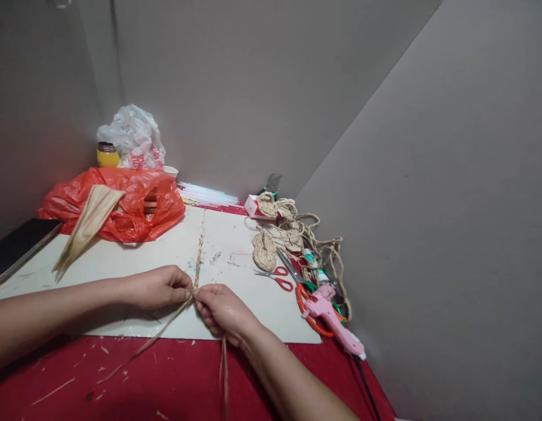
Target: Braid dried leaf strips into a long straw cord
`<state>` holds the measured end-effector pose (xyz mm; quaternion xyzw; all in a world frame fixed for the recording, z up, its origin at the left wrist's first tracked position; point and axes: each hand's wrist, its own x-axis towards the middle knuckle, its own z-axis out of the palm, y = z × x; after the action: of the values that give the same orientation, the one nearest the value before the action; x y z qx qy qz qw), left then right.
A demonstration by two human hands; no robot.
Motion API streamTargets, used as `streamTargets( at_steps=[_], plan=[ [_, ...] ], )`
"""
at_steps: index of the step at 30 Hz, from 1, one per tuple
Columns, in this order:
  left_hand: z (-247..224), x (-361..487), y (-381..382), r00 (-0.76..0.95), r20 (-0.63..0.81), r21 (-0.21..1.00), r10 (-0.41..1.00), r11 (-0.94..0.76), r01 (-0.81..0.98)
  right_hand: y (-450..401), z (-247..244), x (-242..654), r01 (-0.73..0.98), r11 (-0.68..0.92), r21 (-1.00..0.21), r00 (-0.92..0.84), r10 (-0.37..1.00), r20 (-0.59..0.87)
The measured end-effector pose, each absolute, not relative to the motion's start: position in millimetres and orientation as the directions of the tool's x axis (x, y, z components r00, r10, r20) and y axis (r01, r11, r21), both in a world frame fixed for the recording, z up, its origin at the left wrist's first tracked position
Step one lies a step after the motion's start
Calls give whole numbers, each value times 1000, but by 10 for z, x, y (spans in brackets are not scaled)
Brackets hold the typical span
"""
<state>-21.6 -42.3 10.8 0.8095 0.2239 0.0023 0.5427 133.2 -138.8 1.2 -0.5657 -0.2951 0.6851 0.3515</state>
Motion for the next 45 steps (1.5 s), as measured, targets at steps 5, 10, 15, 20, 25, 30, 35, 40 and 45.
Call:
streamTargets(
  at_steps=[5,10,15,20,25,30,35,40,45],
  plan=[
    [324,-253,-506,875,-207,651,438,-605,458,-1409,-40,1225,-167,-500,-850,41,857,-513],
    [451,-258,-781,854,-202,451,480,-729,516,-1436,-56,1135,-263,-458,-849,16,878,-479],
    [298,-255,-988,831,-164,251,531,-792,556,-1465,-60,1091,-368,-436,-821,-59,892,-448],
    [209,-372,-1329,890,-182,188,419,-873,449,-1508,-68,1122,-396,-429,-811,-76,896,-437],
    [413,-584,-1366,862,-164,562,480,-673,481,-1526,-59,1207,-412,-457,-788,-118,885,-451],
    [304,-433,-841,623,-175,915,762,-108,389,-1509,-6,1233,-408,-470,-782,-147,880,-452],
    [89,-159,-723,761,-387,915,521,319,247,-1496,22,1245,-348,-450,-822,-155,893,-423],
    [44,-99,-707,778,-308,946,547,92,309,-1502,-17,1326,-267,-445,-855,-145,896,-420],
    [48,-79,-612,815,-271,950,512,6,312,-1503,-43,1393,-39,-309,-950,-72,949,-306]
  ],
)
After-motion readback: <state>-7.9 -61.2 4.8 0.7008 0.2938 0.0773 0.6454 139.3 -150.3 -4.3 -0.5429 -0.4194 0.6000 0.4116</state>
